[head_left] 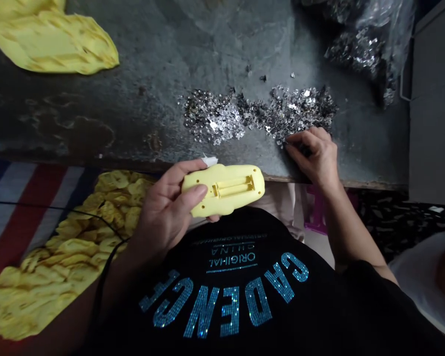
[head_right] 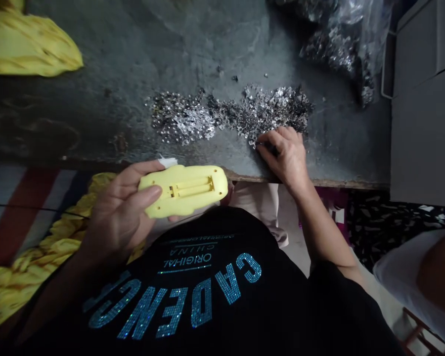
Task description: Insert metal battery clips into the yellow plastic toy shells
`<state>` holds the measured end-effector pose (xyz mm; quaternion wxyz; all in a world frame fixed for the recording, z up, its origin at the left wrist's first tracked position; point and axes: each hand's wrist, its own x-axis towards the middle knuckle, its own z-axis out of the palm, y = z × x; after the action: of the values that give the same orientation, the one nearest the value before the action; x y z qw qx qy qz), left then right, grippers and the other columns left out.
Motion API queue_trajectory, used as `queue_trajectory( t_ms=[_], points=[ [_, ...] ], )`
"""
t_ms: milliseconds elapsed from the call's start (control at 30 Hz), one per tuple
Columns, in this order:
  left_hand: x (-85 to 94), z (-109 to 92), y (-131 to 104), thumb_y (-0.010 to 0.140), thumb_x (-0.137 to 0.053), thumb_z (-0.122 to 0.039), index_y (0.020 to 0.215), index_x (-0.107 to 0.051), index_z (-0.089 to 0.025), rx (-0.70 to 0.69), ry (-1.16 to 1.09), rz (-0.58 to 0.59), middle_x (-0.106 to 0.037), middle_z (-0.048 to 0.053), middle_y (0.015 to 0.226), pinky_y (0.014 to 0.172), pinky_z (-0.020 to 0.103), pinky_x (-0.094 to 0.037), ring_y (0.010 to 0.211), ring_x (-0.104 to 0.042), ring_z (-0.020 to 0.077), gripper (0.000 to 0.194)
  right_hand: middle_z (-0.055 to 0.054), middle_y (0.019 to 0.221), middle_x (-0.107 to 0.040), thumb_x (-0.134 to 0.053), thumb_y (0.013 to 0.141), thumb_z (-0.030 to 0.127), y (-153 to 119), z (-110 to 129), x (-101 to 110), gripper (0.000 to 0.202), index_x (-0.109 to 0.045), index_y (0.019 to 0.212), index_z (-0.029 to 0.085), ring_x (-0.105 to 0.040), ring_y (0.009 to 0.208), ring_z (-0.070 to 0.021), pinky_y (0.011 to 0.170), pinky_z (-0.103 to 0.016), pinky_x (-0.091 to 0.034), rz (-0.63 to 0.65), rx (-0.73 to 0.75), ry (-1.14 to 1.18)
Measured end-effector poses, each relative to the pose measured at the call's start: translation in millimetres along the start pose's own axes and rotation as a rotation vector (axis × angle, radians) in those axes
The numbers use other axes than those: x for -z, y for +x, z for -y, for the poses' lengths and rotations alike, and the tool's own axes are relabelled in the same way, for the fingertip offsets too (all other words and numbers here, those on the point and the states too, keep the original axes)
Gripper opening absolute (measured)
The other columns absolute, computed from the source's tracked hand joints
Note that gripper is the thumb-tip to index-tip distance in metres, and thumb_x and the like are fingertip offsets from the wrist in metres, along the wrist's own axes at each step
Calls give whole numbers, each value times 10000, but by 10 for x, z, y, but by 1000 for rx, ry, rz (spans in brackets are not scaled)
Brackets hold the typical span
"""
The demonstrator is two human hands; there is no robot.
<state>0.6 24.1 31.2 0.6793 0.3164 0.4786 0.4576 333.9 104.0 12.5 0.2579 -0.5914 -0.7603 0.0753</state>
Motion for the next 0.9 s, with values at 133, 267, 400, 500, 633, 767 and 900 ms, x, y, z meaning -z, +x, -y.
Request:
queue_trajectory(
  t_ms=[133,267,400,500,633,767,900],
  points=[
    [28,-14,-9,979,-875,-257,1436,-789,-295,35,-4,93,-812,97,1449,521,222,-639,895,-825,241,466,-34,905,-787,-758,1014,296,-89,91,54,72,-774,952,262,-703,878,-246,873,-405,-514,-4,14,20],
    [46,3,-11,999,-847,-245,1515,-748,-291,38,10,145,-806,120,1485,539,228,-644,833,-815,219,527,-19,912,-802,-794,1016,346,-233,133,145,114,-778,953,252,-705,867,-226,877,-390,-493,18,-11,17],
    [18,23,-22,996,-856,-252,1480,-758,-295,49,22,128,-815,108,1483,529,220,-629,805,-804,204,496,-20,954,-803,-815,1004,367,-303,132,152,122,-815,1071,266,-703,884,-234,868,-395,-504,20,-36,21],
    [-32,22,-27,984,-867,-262,1457,-772,-303,57,2,117,-842,81,1397,509,227,-622,735,-780,178,484,-30,956,-795,-803,1004,354,-289,113,96,109,-827,1067,269,-714,911,-248,854,-400,-523,4,-30,27],
    [-108,20,-30,968,-880,-318,1412,-787,-234,52,-17,46,-869,89,1216,451,233,-604,718,-786,201,461,-36,933,-788,-764,1024,309,-276,170,82,93,-846,1033,267,-739,931,-256,859,-411,-541,-24,0,54],
    [-121,55,-63,997,-874,-380,1465,-785,-217,27,-6,47,-871,126,1280,469,245,-635,709,-807,211,503,-11,959,-836,-770,1061,324,-345,436,256,83,-848,1053,296,-773,898,-227,861,-401,-573,12,47,216],
    [-102,78,-129,1017,-869,-390,1534,-786,-272,-3,26,80,-843,138,1389,514,270,-676,772,-847,241,537,2,982,-862,-802,1055,272,-420,746,447,55,-833,1078,312,-799,881,-219,847,-400,-609,61,141,359]
  ],
)
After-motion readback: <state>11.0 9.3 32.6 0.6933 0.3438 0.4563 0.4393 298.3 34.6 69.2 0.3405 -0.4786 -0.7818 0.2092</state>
